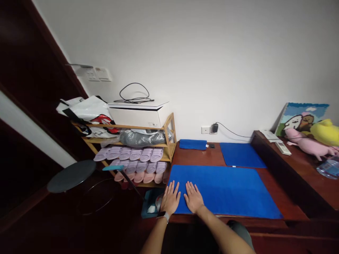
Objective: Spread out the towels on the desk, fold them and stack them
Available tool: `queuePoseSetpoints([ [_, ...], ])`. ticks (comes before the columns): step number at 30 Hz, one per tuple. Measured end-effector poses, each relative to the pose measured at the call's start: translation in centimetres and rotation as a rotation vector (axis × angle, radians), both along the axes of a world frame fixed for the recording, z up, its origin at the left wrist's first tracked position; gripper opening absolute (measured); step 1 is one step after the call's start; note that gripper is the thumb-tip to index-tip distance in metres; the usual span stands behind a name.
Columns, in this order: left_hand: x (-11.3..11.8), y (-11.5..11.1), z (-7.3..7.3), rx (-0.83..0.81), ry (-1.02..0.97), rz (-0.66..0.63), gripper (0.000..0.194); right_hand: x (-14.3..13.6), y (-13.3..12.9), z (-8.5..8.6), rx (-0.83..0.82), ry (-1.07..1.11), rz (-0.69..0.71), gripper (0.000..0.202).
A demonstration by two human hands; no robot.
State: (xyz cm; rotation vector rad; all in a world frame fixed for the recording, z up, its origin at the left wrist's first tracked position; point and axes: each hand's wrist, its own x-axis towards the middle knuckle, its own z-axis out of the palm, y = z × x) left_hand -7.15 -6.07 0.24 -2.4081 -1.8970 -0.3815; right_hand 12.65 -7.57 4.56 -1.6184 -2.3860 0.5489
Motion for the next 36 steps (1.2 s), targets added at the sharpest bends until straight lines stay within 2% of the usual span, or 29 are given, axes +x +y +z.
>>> queuePoseSetpoints([
  [3, 0.0, 0.1, 0.1, 0.018, -0.018, 0.002, 0.059, 7.9, -0.9, -0.7, 0.039, -0.055, -0.116, 0.069],
  [5, -0.2, 0.3, 0.0, 0.022, -0.022, -0.001, 0.058, 15.5, -1.9, -1.5, 0.051, -0.098, -0.209, 0.072],
  [9, -0.6, 0.8, -0.4, 0.021, -0.014, -0.002, 0.059, 32.7, -4.2, -3.7, 0.057, -0.174, -0.414, 0.078],
  [11, -0.8, 1.1, -0.5, 0.025, -0.001, -0.006, 0.059, 39.4, -5.3, -4.7, 0.067, -0.197, -0.52, 0.08],
  [13, -1.0, 1.3, -0.6, 0.029, 0.023, -0.009, 0.059, 43.3, -6.0, -5.4, 0.083, -0.206, -0.576, 0.081],
  [15, -1.0, 1.5, -0.6, 0.032, 0.05, -0.01, 0.059, 44.5, -6.4, -5.7, 0.095, -0.208, -0.587, 0.082],
  [20, -0.9, 1.6, -0.3, 0.018, 0.096, -0.009, 0.059, 43.9, -6.6, -5.4, 0.096, -0.177, -0.6, 0.082],
  [24, -1.1, 1.7, 0.7, 0.002, 0.104, -0.024, 0.058, 43.9, -6.6, -5.5, 0.125, -0.106, -0.612, 0.081],
  [27, -0.9, 2.7, 2.0, 0.035, 0.072, -0.067, 0.054, 41.2, -5.5, -4.4, 0.182, -0.138, -0.609, 0.079],
  [29, -0.3, 3.7, 2.9, 0.065, 0.038, -0.088, 0.053, 36.7, -3.9, -2.6, 0.214, -0.143, -0.557, 0.078],
  [32, 0.9, 5.5, 3.2, 0.07, -0.006, -0.095, 0.055, 26.7, -0.3, 1.1, 0.181, -0.09, -0.422, 0.076],
  [34, 1.6, 6.4, 2.7, 0.051, -0.028, -0.076, 0.058, 19.1, 2.3, 3.2, 0.136, -0.052, -0.323, 0.073],
  [36, 2.0, 6.9, 1.6, 0.028, -0.044, -0.04, 0.059, 12.2, 4.5, 4.1, 0.088, -0.03, -0.216, 0.072],
])
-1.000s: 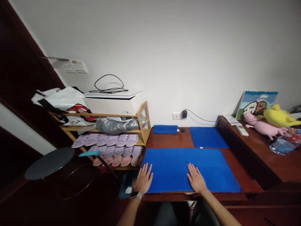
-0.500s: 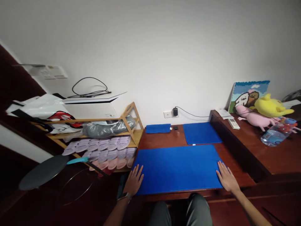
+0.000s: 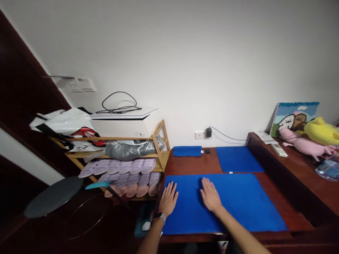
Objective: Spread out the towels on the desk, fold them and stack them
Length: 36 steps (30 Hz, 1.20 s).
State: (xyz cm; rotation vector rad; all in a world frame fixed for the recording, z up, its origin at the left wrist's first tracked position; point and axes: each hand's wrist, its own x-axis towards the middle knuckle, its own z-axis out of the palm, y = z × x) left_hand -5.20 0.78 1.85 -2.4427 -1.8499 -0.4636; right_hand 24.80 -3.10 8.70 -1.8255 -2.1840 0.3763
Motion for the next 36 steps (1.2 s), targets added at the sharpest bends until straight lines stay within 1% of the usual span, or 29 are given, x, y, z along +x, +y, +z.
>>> queuePoseSetpoints([
  [2, -0.1, 0.3, -1.2, -0.022, -0.002, 0.025, 0.06, -5.6, 1.3, -0.4, -0.028, 0.021, 0.093, 0.07],
  [3, -0.2, 0.3, -1.7, -0.03, 0.001, 0.031, 0.061, -7.7, 1.7, -1.0, -0.039, 0.034, 0.129, 0.07],
  [4, -0.3, 0.4, -2.2, -0.037, 0.005, 0.033, 0.061, -9.3, 1.8, -1.8, -0.049, 0.047, 0.158, 0.07],
  [5, -0.5, 0.5, -2.5, -0.04, 0.009, 0.034, 0.062, -10.3, 1.9, -2.6, -0.056, 0.06, 0.182, 0.07],
  [6, -0.6, 0.7, -2.8, -0.039, 0.012, 0.035, 0.062, -10.7, 1.9, -3.3, -0.058, 0.072, 0.204, 0.07],
  [7, -0.7, 0.8, -3.0, -0.035, 0.014, 0.038, 0.062, -10.5, 1.9, -3.9, -0.057, 0.079, 0.219, 0.07],
  [9, -0.8, 1.0, -3.1, -0.024, 0.016, 0.041, 0.062, -8.5, 1.9, -4.7, -0.053, 0.076, 0.218, 0.071],
  [11, -0.8, 1.2, -3.1, -0.016, 0.019, 0.038, 0.063, -4.5, 2.0, -4.8, -0.06, 0.046, 0.16, 0.071],
  [13, -0.8, 1.3, -3.1, -0.012, 0.024, 0.032, 0.062, 1.2, 2.0, -4.8, -0.075, 0.003, 0.063, 0.071],
  [16, -0.9, 1.4, -3.0, -0.008, 0.031, 0.031, 0.062, 11.8, 1.3, -5.5, -0.075, -0.069, -0.103, 0.072],
  [18, -1.0, 1.5, -3.0, -0.013, 0.036, 0.032, 0.063, 19.0, 0.4, -6.7, -0.076, -0.129, -0.225, 0.074],
  [20, -1.1, 1.6, -3.0, -0.02, 0.042, 0.029, 0.062, 25.2, -0.6, -8.0, -0.076, -0.17, -0.344, 0.076],
  [22, -1.2, 1.6, -3.1, -0.02, 0.047, 0.025, 0.062, 29.6, -1.6, -9.3, -0.083, -0.197, -0.427, 0.078],
  [23, -1.1, 1.6, -3.1, -0.018, 0.049, 0.026, 0.063, 31.1, -2.0, -9.9, -0.083, -0.203, -0.444, 0.079],
  [25, -1.0, 1.5, -3.0, -0.013, 0.053, 0.034, 0.063, 32.7, -2.6, -10.6, -0.076, -0.204, -0.447, 0.08],
  [28, -0.6, 1.4, -2.1, -0.021, 0.057, 0.055, 0.062, 33.2, -2.9, -10.9, -0.08, -0.195, -0.458, 0.08],
  [30, -0.5, 1.8, -1.0, -0.042, 0.06, 0.06, 0.058, 32.5, -2.6, -10.6, -0.098, -0.192, -0.483, 0.08],
  [31, -0.6, 2.3, -0.3, -0.044, 0.059, 0.058, 0.055, 31.7, -2.2, -10.1, -0.098, -0.192, -0.486, 0.079],
  [33, -0.8, 3.4, 1.0, -0.011, 0.049, 0.05, 0.052, 28.7, -1.0, -8.7, -0.061, -0.178, -0.454, 0.078],
  [34, -0.9, 4.1, 1.5, 0.017, 0.041, 0.045, 0.051, 26.4, -0.2, -7.7, -0.026, -0.158, -0.411, 0.077],
  [36, -1.3, 5.4, 1.7, 0.049, 0.026, 0.027, 0.053, 20.1, 1.9, -5.4, 0.049, -0.082, -0.282, 0.076],
])
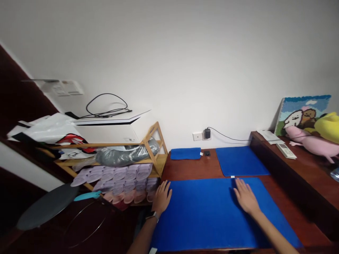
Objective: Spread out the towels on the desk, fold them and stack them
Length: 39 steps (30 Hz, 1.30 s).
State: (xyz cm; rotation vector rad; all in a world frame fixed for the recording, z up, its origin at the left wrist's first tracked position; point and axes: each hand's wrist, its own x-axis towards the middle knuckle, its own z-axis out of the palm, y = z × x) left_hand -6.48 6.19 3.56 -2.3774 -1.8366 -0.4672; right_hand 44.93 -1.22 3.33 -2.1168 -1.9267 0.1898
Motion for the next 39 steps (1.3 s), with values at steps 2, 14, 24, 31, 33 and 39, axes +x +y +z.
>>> queuePoseSetpoints([
  [2, -0.4, 1.0, -0.8, -0.028, -0.005, -0.011, 0.055, -7.6, 2.2, 2.1, 0.035, 0.09, 0.149, 0.073],
  [14, -1.4, 2.4, -4.6, -0.094, -0.058, 0.024, 0.06, -18.6, 4.9, 0.5, -0.115, 0.108, 0.356, 0.071],
  [24, -1.8, 3.0, -5.1, -0.053, -0.043, 0.03, 0.063, 12.5, 1.1, -4.0, -0.175, -0.065, -0.263, 0.083],
  [31, -2.0, 3.2, -4.9, -0.035, 0.011, 0.032, 0.064, 14.3, 0.9, -5.5, -0.101, -0.054, -0.257, 0.086],
  [33, -2.0, 3.2, -4.6, -0.044, 0.028, 0.031, 0.065, 14.1, 0.9, -5.4, -0.093, -0.057, -0.257, 0.085],
  [39, -2.1, 3.4, -4.5, -0.022, 0.041, 0.034, 0.064, 14.2, 0.9, -5.5, -0.081, -0.056, -0.28, 0.084],
])
